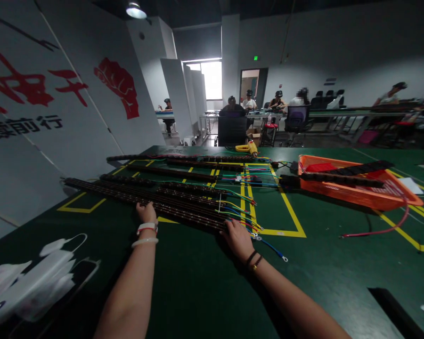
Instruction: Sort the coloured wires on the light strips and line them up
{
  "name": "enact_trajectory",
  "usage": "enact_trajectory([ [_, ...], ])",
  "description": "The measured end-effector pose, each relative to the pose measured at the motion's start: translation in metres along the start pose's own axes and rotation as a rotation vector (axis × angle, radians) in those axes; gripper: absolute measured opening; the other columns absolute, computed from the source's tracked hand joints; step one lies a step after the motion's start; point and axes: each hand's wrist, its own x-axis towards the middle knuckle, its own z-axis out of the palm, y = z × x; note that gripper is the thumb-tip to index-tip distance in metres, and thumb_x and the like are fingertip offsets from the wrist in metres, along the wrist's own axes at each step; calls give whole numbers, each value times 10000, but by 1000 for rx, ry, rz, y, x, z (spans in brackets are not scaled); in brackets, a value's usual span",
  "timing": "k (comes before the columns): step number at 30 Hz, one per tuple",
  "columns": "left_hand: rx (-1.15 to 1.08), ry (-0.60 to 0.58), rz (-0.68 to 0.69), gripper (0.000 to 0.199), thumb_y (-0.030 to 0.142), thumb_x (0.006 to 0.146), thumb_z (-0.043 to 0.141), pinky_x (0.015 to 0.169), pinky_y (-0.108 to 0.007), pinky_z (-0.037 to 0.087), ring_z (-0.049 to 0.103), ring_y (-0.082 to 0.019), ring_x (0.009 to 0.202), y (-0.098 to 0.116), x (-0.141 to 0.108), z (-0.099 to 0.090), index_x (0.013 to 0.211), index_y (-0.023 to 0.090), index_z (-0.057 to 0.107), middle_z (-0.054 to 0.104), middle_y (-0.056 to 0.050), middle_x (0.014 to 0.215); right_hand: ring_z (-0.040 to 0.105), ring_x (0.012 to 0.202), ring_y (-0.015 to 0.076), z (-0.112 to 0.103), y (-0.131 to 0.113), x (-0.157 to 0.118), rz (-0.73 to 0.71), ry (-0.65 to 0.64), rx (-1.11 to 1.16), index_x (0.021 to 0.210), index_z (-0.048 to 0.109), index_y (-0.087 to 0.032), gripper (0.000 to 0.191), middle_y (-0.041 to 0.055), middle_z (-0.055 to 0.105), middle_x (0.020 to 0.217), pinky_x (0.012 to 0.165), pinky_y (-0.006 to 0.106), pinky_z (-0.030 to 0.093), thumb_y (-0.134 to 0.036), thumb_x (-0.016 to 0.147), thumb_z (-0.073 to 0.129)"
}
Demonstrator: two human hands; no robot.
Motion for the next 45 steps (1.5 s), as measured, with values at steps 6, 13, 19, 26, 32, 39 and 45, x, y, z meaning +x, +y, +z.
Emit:
enact_trajectory([
  [6,19,-188,-47,787,177,731,588,1169,-386,283,407,-199,1291,14,9,8,1402,159,177,412,-128,1384,480,971,236,-2,21,25,12,73,-92,1104,570,-204,320,94,548,1033,837,363,381,-416,868,525],
  [13,52,-371,36,732,183,768,569,1201,-377,195,316,-189,1349,19,-29,-6,1401,225,205,342,-78,1444,428,1084,206,-23,76,75,75,0,-43,1227,513,-246,418,82,485,1193,916,337,317,-494,919,379],
  [19,93,-687,169,571,189,749,636,1197,-404,192,276,-198,1369,24,-119,-37,1268,345,456,342,0,1448,432,1107,240,-20,108,140,164,-159,-179,1236,508,-165,408,141,498,1217,891,355,327,-317,859,548],
  [26,135,-1042,155,279,402,795,569,1040,-321,424,572,-192,1108,53,-189,-83,1034,282,648,607,-64,1188,509,1049,209,-28,88,156,105,-192,-270,1045,580,-117,273,94,555,1109,918,418,391,-332,893,511],
  [32,-58,-1065,60,339,432,794,543,703,-288,515,657,-213,856,55,-186,-72,1021,195,631,660,-123,1064,578,882,159,-93,67,176,59,-92,-326,1129,532,-124,323,84,584,1032,812,360,456,-363,943,419],
  [39,-658,-1060,-439,518,509,828,438,934,-347,525,592,-236,1082,88,-163,14,1136,105,535,567,-192,1201,598,928,229,-165,11,191,-70,67,-374,1144,475,-128,384,162,603,1029,722,305,414,-379,978,235],
  [45,-767,-691,-504,799,558,829,-1,909,-390,543,593,-220,1070,117,-108,72,1227,24,441,559,-254,1150,617,840,226,-201,-34,163,-128,159,-388,1064,488,-139,395,135,626,957,676,300,421,-418,976,222],
])
